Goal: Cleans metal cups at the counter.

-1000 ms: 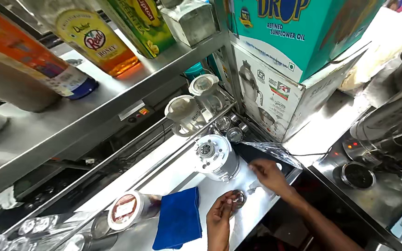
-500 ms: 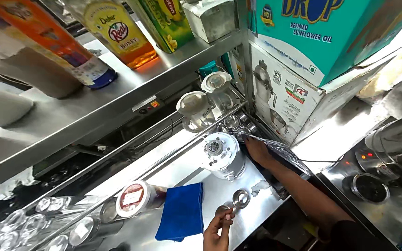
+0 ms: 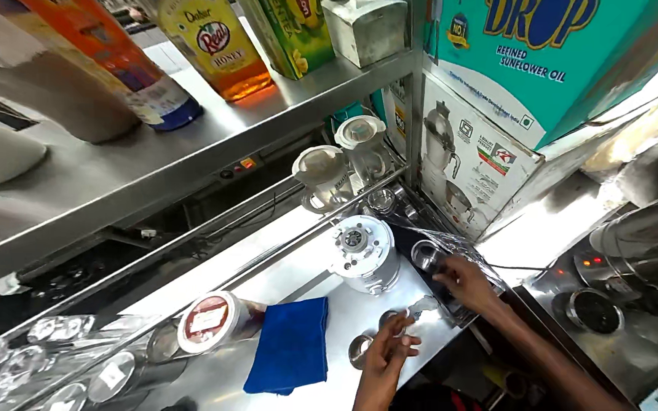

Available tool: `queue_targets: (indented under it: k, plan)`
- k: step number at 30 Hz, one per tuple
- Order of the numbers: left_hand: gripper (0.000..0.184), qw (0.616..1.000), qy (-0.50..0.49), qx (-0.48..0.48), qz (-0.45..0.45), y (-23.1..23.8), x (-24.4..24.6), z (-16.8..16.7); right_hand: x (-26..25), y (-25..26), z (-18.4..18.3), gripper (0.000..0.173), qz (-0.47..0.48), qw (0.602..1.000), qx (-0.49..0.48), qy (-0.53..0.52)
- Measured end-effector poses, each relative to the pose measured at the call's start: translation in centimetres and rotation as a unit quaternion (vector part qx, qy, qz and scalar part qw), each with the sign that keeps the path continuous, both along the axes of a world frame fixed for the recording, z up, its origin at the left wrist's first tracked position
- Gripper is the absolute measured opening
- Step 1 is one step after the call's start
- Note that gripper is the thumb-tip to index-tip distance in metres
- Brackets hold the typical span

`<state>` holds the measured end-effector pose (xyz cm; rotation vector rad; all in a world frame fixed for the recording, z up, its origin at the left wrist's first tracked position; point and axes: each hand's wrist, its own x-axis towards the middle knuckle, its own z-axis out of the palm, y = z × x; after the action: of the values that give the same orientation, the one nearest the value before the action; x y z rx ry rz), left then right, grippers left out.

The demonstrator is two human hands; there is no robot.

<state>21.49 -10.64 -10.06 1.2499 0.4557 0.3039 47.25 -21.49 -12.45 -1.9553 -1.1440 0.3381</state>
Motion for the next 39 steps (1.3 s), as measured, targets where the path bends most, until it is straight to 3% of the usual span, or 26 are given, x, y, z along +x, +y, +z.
queue_targets:
  k: [2, 3, 5, 8, 10, 11, 14, 16, 19, 22, 25, 27, 29, 32, 34, 36, 37, 39]
  plan:
    - [0.094, 0.983, -0.061, -0.17, -0.039, -0.2, 1.8, 0.1, -3.0, -2.1, 2.3, 0.017, 0.092, 0.994, 0.045, 0.032]
    - [0.103, 0.961, -0.099, -0.258, -0.035, -0.4, 2.3, -0.2, -4.2, -2.8, 3.5, 0.021, 0.149, 0.985, 0.058, 0.062]
    - [0.094, 0.908, -0.138, -0.396, 0.01, -0.7, 2.6, -1.1, -5.5, -3.5, 4.8, 0.026, 0.183, 0.971, 0.091, 0.121]
    - [0.081, 0.881, -0.151, -0.444, 0.052, -0.3, 1.7, -1.8, -3.8, -2.6, 3.0, 0.02, 0.036, 0.99, 0.113, 0.072]
    - [0.08, 0.874, -0.169, -0.453, 0.053, 0.4, 0.4, -1.7, -1.5, -0.9, 1.0, 0.019, -0.044, 0.998, -0.017, -0.05]
    - [0.079, 0.871, -0.191, -0.451, 0.038, 0.8, -0.4, -1.7, -0.5, 0.3, 0.2, 0.021, -0.04, 0.988, -0.112, -0.097]
    - [0.085, 0.897, -0.248, -0.367, 0.005, 2.1, -3.5, -0.4, 1.2, 4.3, -2.9, 0.024, 0.05, 0.929, -0.292, -0.221]
    - [0.095, 0.922, -0.266, -0.28, -0.009, 3.2, -5.5, 1.7, 1.4, 5.8, -4.1, 0.024, 0.085, 0.902, -0.337, -0.257]
    - [0.102, 0.952, -0.266, -0.149, -0.005, 4.5, -8.2, 5.6, 1.5, 6.5, -2.8, 0.029, 0.093, 0.887, -0.375, -0.253]
    - [0.102, 0.96, -0.277, -0.04, -0.008, 5.6, -11.3, 7.5, 2.1, 5.2, -0.5, 0.018, 0.058, 0.941, -0.274, -0.188]
    - [0.1, 0.962, -0.272, 0.016, -0.001, 6.2, -15.0, 8.3, 0.5, 2.6, 3.7, 0.017, 0.041, 0.993, -0.106, -0.03]
    - [0.1, 0.959, -0.282, 0.0, 0.009, 6.4, -17.8, 7.8, -2.5, 0.8, 6.9, 0.018, 0.057, 0.996, -0.047, 0.039]
    - [0.102, 0.954, -0.296, -0.042, 0.018, 6.7, -20.6, 6.8, -6.6, -0.3, 8.8, 0.022, 0.133, 0.989, -0.013, 0.067]
    - [0.104, 0.957, -0.273, -0.087, 0.045, 7.0, -25.6, 5.2, -15.2, 0.1, 8.9, 0.021, 0.266, 0.961, 0.01, 0.069]
    - [0.102, 0.975, -0.196, -0.042, 0.099, 7.4, -29.4, 3.9, -22.1, 1.6, 6.7, 0.018, 0.321, 0.946, 0.001, 0.054]
    - [0.097, 0.979, -0.019, 0.084, 0.184, 7.8, -33.0, 2.1, -29.0, 3.1, 3.0, 0.019, 0.332, 0.941, -0.019, -0.057]
    - [0.096, 0.956, 0.091, 0.179, 0.216, 7.9, -34.6, 0.7, -32.1, 3.8, 1.1, 0.022, 0.329, 0.934, -0.028, -0.139]
    - [0.104, 0.859, 0.282, 0.358, 0.234, 8.1, -37.8, -2.0, -36.7, 5.1, -2.1, 0.03, 0.324, 0.911, -0.038, -0.252]
